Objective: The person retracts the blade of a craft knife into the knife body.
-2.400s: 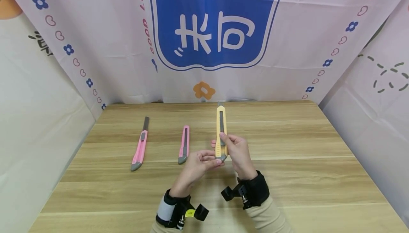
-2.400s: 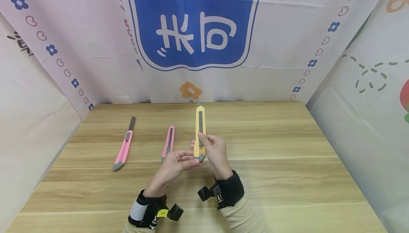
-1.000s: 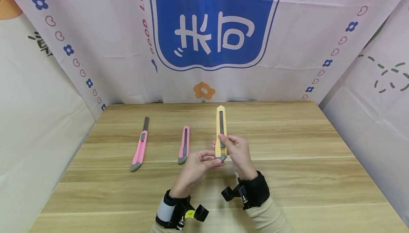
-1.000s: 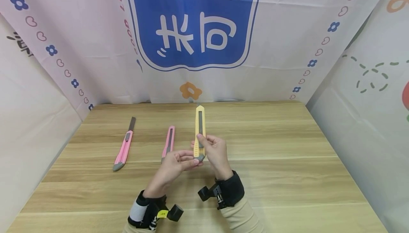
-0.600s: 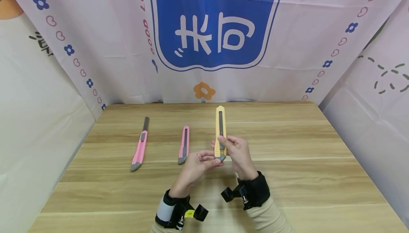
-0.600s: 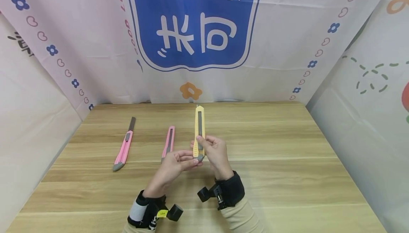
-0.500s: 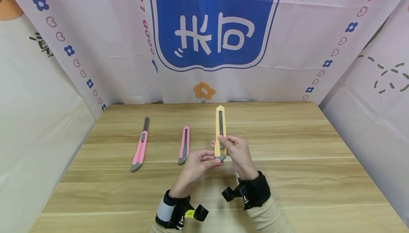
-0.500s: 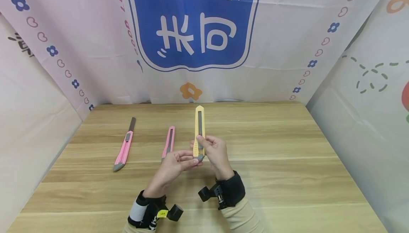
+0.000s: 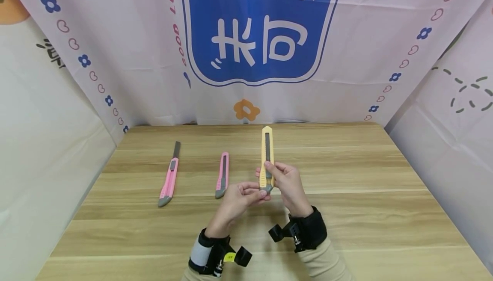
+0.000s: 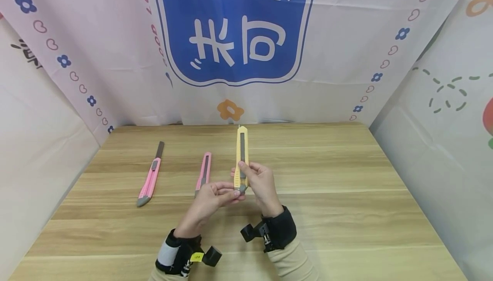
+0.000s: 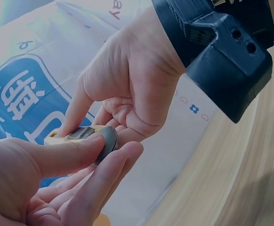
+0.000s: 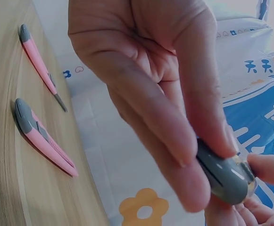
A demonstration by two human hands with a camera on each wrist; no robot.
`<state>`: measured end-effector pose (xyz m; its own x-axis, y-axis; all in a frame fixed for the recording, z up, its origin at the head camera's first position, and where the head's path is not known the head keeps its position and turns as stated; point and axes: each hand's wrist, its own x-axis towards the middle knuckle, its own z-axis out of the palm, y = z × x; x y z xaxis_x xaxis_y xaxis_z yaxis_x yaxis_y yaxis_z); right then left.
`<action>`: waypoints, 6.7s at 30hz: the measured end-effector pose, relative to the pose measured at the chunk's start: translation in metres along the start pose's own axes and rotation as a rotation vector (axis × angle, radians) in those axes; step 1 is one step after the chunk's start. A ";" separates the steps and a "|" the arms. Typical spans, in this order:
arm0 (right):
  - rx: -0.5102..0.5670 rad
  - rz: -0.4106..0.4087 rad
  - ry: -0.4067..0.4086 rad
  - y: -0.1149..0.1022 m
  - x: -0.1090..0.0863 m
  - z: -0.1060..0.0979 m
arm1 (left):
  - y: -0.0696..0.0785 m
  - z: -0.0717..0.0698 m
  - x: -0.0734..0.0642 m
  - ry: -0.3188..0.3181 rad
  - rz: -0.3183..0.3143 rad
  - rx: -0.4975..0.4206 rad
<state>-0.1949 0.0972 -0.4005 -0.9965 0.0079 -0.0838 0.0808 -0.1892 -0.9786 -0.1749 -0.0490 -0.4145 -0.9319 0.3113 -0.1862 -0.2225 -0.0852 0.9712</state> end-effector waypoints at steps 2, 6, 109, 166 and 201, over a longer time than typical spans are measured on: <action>0.005 0.003 -0.001 0.000 0.000 0.000 | 0.000 0.000 0.000 0.002 0.002 0.000; 0.013 0.018 0.003 0.000 0.001 0.001 | 0.001 0.000 0.001 0.005 0.004 0.004; -0.011 0.000 0.045 0.006 -0.002 0.010 | -0.010 0.025 0.000 0.566 0.695 0.753; 0.055 0.012 -0.046 -0.001 0.000 -0.007 | -0.046 -0.118 0.008 0.770 0.065 0.970; 0.003 0.023 -0.093 0.001 -0.001 -0.008 | -0.034 -0.120 0.001 0.789 0.084 1.004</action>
<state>-0.1934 0.1050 -0.4024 -0.9922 -0.0881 -0.0884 0.1040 -0.1916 -0.9759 -0.2028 -0.1593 -0.4653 -0.9258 -0.3332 0.1787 -0.1637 0.7791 0.6051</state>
